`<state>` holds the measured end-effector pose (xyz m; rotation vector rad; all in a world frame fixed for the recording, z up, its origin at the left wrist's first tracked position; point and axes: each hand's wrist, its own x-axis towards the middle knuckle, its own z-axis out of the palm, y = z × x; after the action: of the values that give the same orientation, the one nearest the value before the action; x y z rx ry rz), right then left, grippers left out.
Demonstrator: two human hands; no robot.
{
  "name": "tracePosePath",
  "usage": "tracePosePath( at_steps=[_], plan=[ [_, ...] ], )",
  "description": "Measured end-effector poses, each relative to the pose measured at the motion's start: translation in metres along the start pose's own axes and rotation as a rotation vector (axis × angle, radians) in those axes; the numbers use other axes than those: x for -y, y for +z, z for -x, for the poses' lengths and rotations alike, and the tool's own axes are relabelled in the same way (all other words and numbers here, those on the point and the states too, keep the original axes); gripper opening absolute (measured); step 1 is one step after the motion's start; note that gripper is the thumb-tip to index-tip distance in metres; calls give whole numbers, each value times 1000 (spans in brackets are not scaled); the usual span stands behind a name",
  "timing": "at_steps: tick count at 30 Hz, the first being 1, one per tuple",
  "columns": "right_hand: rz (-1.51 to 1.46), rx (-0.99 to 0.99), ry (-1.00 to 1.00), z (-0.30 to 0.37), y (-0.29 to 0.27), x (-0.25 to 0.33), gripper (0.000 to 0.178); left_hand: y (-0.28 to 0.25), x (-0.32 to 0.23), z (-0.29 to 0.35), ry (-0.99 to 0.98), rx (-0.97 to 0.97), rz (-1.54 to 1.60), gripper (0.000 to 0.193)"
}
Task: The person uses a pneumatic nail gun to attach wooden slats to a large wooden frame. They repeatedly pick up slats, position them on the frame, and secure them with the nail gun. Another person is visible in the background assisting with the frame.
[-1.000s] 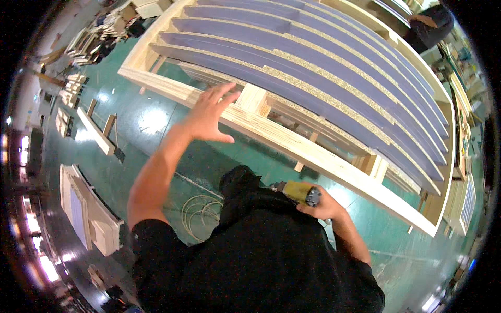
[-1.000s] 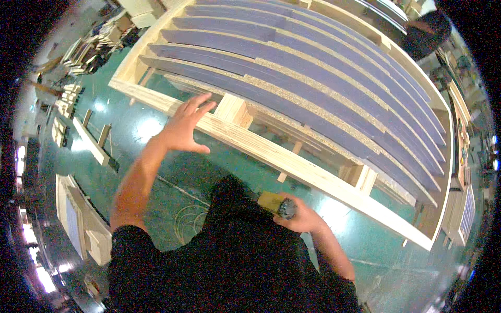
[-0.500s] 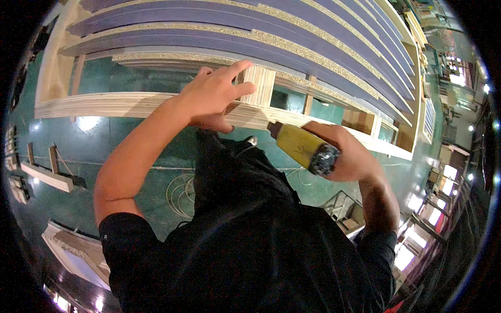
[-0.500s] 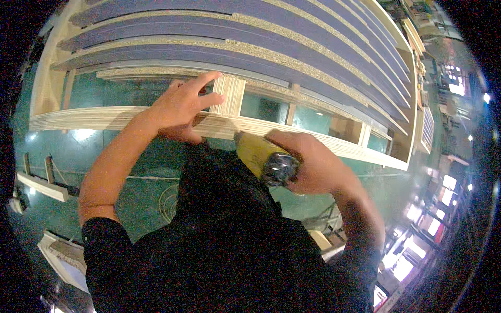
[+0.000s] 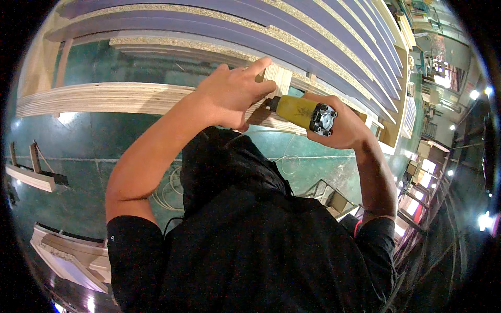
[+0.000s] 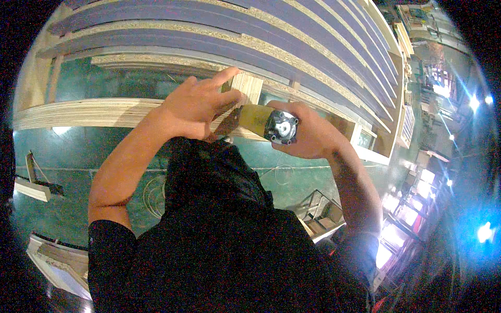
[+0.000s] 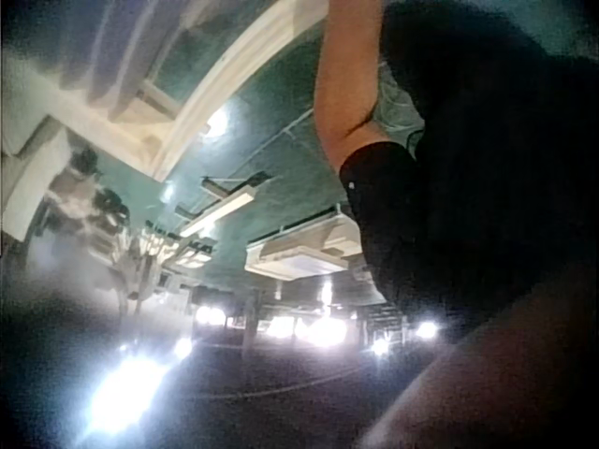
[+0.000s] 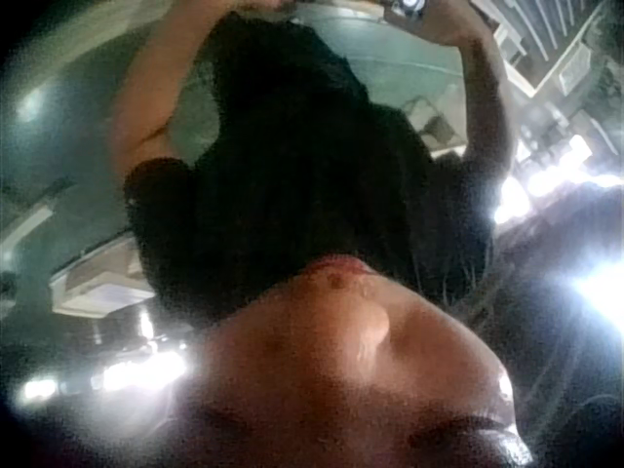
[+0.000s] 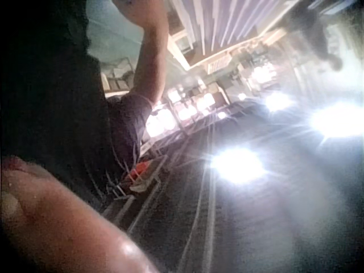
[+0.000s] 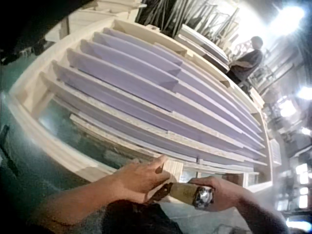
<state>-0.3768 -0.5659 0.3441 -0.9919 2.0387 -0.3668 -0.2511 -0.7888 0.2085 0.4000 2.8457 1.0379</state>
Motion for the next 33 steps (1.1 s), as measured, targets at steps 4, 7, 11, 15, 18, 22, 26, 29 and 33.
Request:
tracePosePath(
  at_steps=[4,7,11,15,18,22,26,29,33],
  plan=[
    [98,184,116,-5,-8,1,74,-7,-7,0,-25,24,-30,89],
    [74,189,96,-6,-10,-3,77,-1,-2,-2,2,4,-27,89],
    [100,203,147,-6,-12,-6,80,-5,-5,-3,-27,30,-28,91],
    [119,207,129,-3,-14,-10,78,-1,-3,-2,-20,4,-50,91],
    [122,155,73,1,-11,-21,78,-5,-5,-3,-24,25,-37,92],
    [118,114,74,8,-13,-18,74,-11,-6,-6,-58,117,19,90],
    [21,-29,-81,44,-9,-46,64,-1,1,-5,108,-142,65,79],
    [-38,102,214,89,-18,-83,80,-5,-18,-22,-10,-76,-12,73],
    [-107,41,116,162,-24,-160,73,0,-61,-64,-166,-46,-267,64]
  ],
)
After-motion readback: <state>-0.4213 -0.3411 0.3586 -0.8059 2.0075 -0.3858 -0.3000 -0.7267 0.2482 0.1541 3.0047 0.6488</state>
